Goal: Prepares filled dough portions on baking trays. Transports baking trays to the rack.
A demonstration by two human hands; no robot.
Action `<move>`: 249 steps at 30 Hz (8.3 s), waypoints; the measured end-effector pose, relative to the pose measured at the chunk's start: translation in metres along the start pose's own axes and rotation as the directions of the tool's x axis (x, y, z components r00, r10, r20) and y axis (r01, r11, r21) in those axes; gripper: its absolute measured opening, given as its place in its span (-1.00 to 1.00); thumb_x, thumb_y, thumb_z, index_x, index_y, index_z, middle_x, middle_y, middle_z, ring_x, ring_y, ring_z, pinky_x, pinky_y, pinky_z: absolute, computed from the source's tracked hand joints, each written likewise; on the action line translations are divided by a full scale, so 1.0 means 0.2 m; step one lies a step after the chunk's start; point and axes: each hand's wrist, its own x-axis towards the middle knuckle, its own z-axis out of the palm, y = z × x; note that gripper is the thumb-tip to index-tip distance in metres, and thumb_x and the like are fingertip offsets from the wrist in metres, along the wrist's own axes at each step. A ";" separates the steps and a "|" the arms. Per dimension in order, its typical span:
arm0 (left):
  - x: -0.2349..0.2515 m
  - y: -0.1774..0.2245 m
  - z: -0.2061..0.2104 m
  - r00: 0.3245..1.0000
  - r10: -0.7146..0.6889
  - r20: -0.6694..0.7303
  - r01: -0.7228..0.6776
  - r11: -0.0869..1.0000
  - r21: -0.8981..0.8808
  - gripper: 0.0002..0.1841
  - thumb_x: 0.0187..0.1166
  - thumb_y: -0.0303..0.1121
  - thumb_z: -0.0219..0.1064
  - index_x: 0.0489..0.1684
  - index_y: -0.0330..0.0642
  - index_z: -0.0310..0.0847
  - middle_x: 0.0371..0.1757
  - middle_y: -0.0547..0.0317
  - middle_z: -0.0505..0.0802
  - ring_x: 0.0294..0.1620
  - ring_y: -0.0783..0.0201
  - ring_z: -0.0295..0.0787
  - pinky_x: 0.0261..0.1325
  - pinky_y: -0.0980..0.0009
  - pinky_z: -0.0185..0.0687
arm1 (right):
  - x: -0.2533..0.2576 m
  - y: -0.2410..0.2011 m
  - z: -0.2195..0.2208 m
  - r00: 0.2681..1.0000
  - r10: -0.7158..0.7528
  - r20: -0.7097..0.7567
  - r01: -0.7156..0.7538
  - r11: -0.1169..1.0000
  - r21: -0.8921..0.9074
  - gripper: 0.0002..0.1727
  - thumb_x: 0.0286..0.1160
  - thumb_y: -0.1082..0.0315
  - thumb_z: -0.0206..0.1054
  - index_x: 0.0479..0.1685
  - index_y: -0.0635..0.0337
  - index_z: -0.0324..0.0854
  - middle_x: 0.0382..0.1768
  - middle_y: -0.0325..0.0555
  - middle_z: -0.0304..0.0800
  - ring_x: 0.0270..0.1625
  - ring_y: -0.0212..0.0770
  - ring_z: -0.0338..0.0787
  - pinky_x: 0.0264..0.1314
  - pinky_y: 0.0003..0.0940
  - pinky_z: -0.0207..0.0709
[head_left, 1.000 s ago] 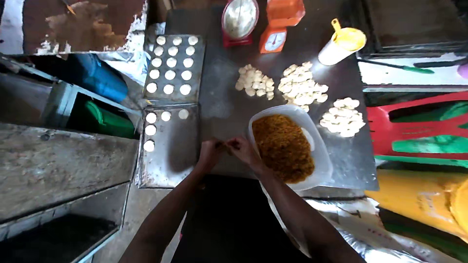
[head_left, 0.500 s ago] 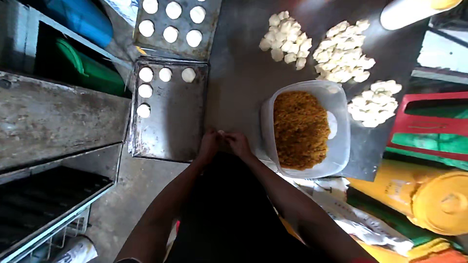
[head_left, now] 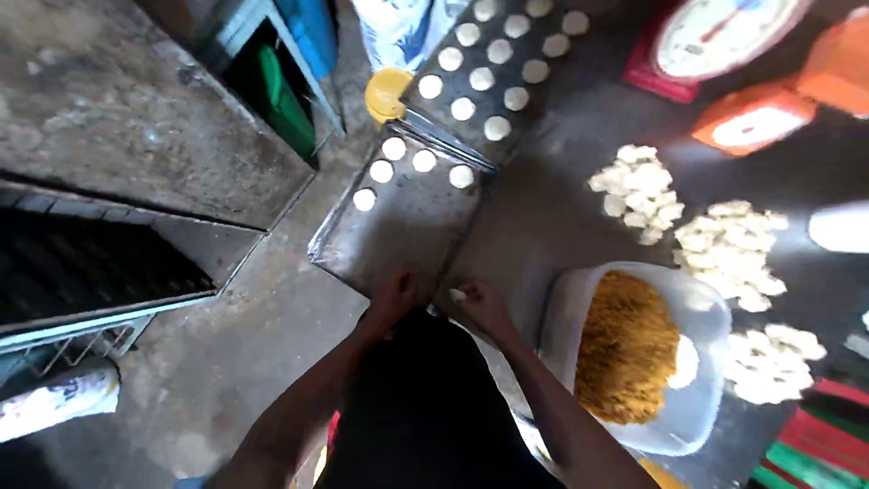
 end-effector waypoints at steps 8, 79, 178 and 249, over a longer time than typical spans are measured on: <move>-0.17 -0.63 -0.47 0.885 -0.220 -0.410 0.097 0.949 -0.302 -0.77 0.66 -0.40 0.31 0.12 -0.32 0.75 -0.13 0.05 0.92 -0.23 0.26 0.91 -0.02 0.25 0.90 | 0.55 -0.74 0.60 0.700 -0.711 -0.066 0.693 0.699 -0.177 -0.60 0.54 0.50 0.32 0.33 0.09 0.77 0.22 0.02 0.86 0.16 -0.01 0.88 0.28 0.00 0.75; 0.12 0.83 0.73 0.756 0.378 0.535 -0.244 0.920 -0.306 -0.56 0.81 -0.30 0.16 0.60 -0.26 0.46 0.39 0.01 0.80 0.30 0.12 0.81 0.31 0.14 0.80 | -0.70 0.87 -0.87 0.634 0.202 -0.747 -0.106 0.979 0.175 -0.55 0.56 0.14 0.49 0.30 0.22 0.70 0.15 0.20 0.79 0.10 0.17 0.83 0.21 0.26 0.69; 0.28 1.25 1.10 0.849 0.276 0.451 -0.044 0.887 -0.460 -0.68 0.69 -0.35 0.34 0.32 -0.30 0.64 0.09 -0.05 0.85 0.00 0.13 0.86 0.12 0.17 0.83 | -0.72 0.62 -0.96 0.648 0.024 -0.761 0.190 0.963 0.193 -0.75 0.52 0.32 0.50 0.12 0.11 0.77 -0.07 -0.12 0.90 -0.07 -0.25 0.90 0.11 -0.14 0.81; 0.06 -0.38 -0.53 0.923 -0.083 -0.377 0.104 0.994 0.034 -0.66 0.70 -0.27 0.30 0.36 -0.16 0.69 0.26 -0.07 0.83 0.21 0.05 0.83 0.34 -0.02 0.73 | 0.05 -0.50 0.35 0.868 -0.477 0.140 0.484 0.875 -0.019 -0.62 0.64 0.29 0.31 0.39 0.11 0.71 0.21 -0.08 0.87 0.21 -0.25 0.85 0.35 -0.24 0.73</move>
